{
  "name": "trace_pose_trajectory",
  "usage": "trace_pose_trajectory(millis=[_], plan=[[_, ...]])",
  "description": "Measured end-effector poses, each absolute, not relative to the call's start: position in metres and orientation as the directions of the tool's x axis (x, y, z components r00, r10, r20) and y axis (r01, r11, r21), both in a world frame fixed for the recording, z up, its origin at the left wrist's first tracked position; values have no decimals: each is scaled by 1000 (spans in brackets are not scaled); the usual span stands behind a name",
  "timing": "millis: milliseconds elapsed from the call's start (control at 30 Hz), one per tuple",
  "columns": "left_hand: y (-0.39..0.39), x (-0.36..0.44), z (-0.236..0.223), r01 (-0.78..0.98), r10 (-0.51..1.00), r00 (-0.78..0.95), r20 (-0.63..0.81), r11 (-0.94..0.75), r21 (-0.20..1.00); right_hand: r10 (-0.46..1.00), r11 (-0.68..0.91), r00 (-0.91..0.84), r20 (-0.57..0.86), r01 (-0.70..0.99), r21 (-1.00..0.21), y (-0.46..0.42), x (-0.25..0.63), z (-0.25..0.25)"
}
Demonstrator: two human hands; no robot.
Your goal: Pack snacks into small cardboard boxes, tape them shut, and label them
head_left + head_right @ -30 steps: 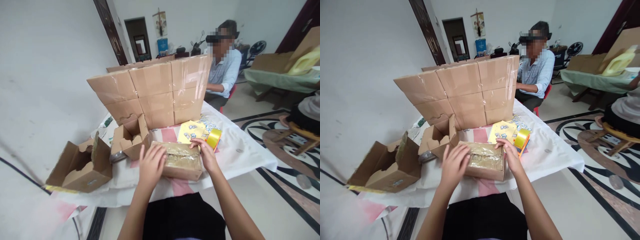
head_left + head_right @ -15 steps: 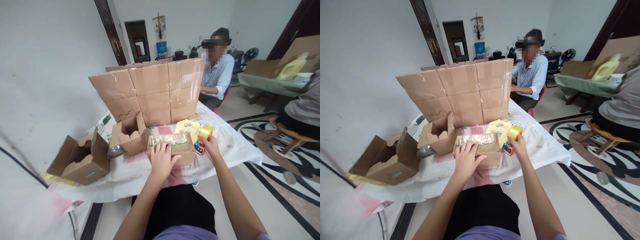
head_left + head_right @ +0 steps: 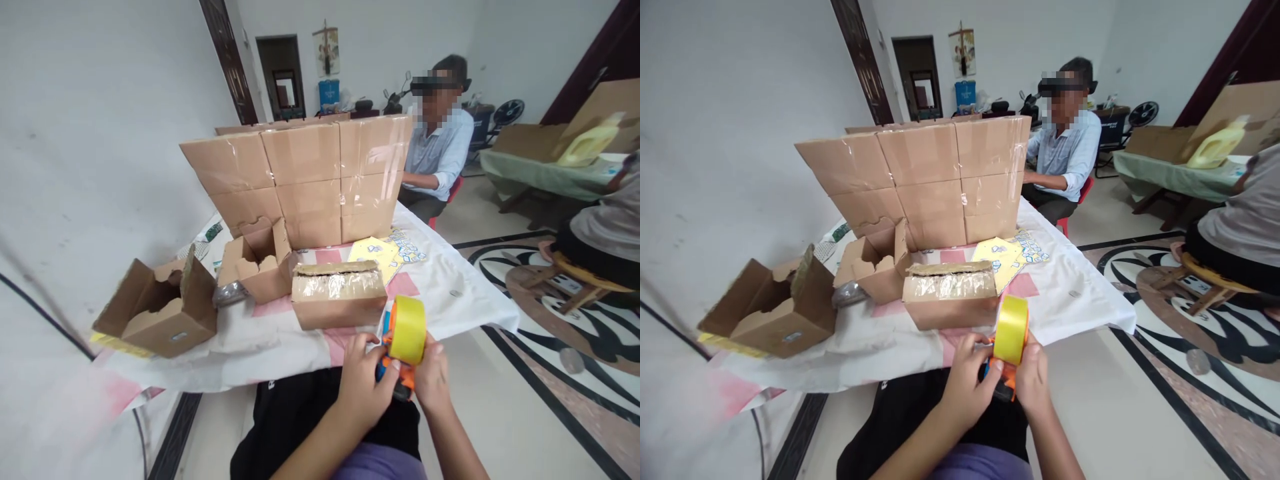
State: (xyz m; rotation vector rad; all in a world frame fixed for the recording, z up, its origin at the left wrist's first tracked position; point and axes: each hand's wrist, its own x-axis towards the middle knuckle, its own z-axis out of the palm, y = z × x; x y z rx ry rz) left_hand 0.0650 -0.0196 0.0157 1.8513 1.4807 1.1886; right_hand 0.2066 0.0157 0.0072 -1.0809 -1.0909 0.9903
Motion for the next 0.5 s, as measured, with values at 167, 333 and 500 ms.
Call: trace_pose_trajectory(millis=[167,333,500], plan=[[-18,62,24,265,983,56,172,-181,947,952,178,260,159,-53,-983,20,192,12],[-25,67,29,99,989,70,131,-138,986,918,170,364,157,-2,-986,40,197,4],[-40,77,16,-84,985,137,-108,120,989,851,158,516,95,-79,-984,63,203,13]])
